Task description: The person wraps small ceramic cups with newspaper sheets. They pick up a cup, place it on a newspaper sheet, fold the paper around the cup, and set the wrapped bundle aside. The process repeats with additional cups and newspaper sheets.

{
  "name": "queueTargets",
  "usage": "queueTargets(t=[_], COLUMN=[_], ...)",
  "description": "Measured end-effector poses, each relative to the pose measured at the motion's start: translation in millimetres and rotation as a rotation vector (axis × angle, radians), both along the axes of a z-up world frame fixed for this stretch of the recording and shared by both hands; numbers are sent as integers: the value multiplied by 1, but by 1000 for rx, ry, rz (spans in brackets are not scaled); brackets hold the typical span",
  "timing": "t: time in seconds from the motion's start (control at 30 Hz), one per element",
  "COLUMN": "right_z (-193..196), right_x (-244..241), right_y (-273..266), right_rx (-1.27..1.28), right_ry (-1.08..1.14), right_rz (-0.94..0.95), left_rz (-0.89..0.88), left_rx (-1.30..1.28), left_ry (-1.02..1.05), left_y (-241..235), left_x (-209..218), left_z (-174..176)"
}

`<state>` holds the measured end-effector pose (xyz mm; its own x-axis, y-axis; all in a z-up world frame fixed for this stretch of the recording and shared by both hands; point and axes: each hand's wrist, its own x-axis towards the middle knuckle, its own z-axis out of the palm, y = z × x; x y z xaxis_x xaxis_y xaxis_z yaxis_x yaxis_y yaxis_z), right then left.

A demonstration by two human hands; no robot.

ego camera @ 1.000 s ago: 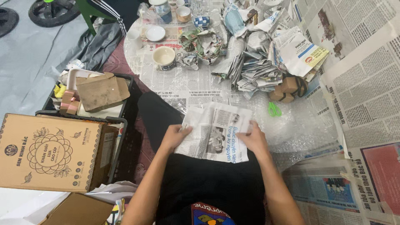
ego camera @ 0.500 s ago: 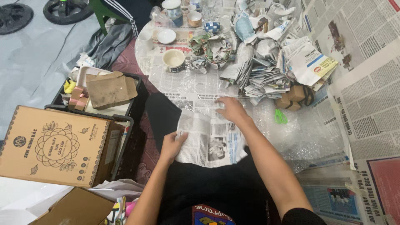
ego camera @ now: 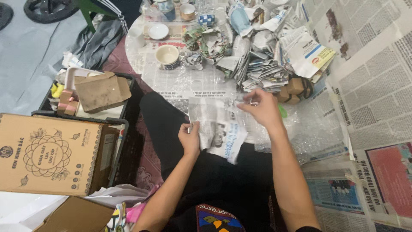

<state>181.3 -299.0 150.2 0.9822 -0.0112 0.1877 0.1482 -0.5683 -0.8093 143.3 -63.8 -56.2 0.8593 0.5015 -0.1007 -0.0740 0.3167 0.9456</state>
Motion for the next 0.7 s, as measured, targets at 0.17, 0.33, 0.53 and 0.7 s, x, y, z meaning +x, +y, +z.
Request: queueTargets(t=[0.17, 0.33, 0.53, 0.7], right_z=[-22, -84, -136, -142], right_x=[-24, -63, -88, -82], right_y=[16, 73, 121, 115], right_rx=[41, 428, 573, 366], right_ry=[-148, 108, -123, -192], right_rz=[-72, -180, -34, -19], left_rz=[49, -11, -109, -373], left_rx=[-219, -629, -730, -1022], left_ry=[152, 215, 160, 106], left_y=[-13, -11, 0, 1], left_x=[-5, -13, -29, -31], left_z=[-20, -9, 7, 23])
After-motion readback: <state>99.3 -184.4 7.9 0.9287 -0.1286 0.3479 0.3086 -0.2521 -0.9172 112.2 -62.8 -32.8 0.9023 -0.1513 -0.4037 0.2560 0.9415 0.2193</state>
